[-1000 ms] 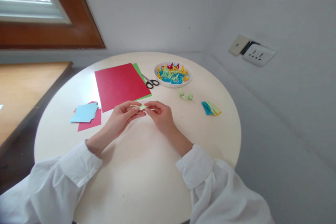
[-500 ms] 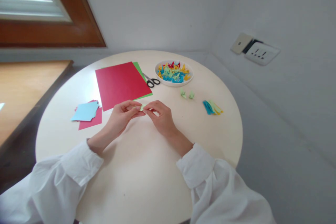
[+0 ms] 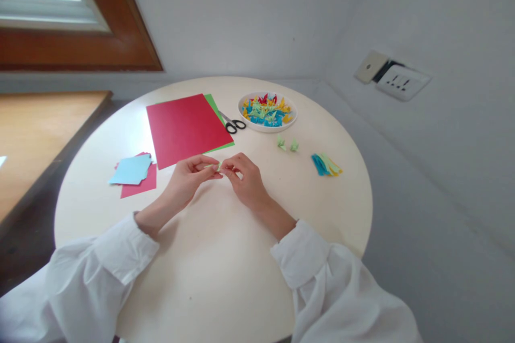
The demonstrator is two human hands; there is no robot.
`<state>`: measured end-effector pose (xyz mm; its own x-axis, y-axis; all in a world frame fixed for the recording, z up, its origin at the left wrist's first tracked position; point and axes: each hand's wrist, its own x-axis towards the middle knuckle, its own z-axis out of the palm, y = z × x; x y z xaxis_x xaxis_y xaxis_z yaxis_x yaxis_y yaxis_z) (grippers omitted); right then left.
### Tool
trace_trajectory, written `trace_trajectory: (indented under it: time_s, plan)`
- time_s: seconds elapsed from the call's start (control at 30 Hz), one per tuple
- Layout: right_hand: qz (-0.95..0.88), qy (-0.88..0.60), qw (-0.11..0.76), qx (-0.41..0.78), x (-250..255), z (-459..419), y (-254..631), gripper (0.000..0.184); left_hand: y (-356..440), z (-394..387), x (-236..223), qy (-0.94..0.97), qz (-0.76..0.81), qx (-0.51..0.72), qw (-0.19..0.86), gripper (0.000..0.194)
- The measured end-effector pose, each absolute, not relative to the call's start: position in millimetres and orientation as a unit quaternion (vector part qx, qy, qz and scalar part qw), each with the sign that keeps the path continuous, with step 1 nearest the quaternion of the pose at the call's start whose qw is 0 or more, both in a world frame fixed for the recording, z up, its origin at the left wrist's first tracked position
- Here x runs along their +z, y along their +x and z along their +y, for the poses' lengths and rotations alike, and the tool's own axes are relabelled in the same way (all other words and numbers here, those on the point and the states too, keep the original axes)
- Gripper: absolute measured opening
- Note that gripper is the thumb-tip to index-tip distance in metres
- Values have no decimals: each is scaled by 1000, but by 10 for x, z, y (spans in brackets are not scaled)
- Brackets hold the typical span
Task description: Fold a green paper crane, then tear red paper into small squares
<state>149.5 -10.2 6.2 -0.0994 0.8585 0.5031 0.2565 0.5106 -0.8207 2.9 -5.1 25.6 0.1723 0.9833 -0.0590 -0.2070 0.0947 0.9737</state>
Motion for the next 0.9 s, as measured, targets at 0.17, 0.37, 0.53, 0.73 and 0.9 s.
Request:
trace_trajectory:
  time_s: [0.17, 0.37, 0.53, 0.73, 0.9]
  plan:
    - [-681, -416, 524, 299, 53, -107, 1481, 7, 21, -52, 257, 491, 422, 485, 587, 23]
    - [-660, -424, 532, 318, 50, -118, 1456, 6, 19, -52, 234, 521, 416, 490, 562, 21]
    - [-645, -430, 538, 332, 67, -123, 1455, 6, 11, -56, 244, 550, 413, 489, 537, 22]
    - [-624, -434, 542, 358, 99, -138, 1456, 6, 10, -53, 218, 552, 422, 487, 529, 31]
    - [-586, -452, 550, 388, 95, -130, 1445, 9, 10, -35, 169, 535, 402, 498, 551, 28]
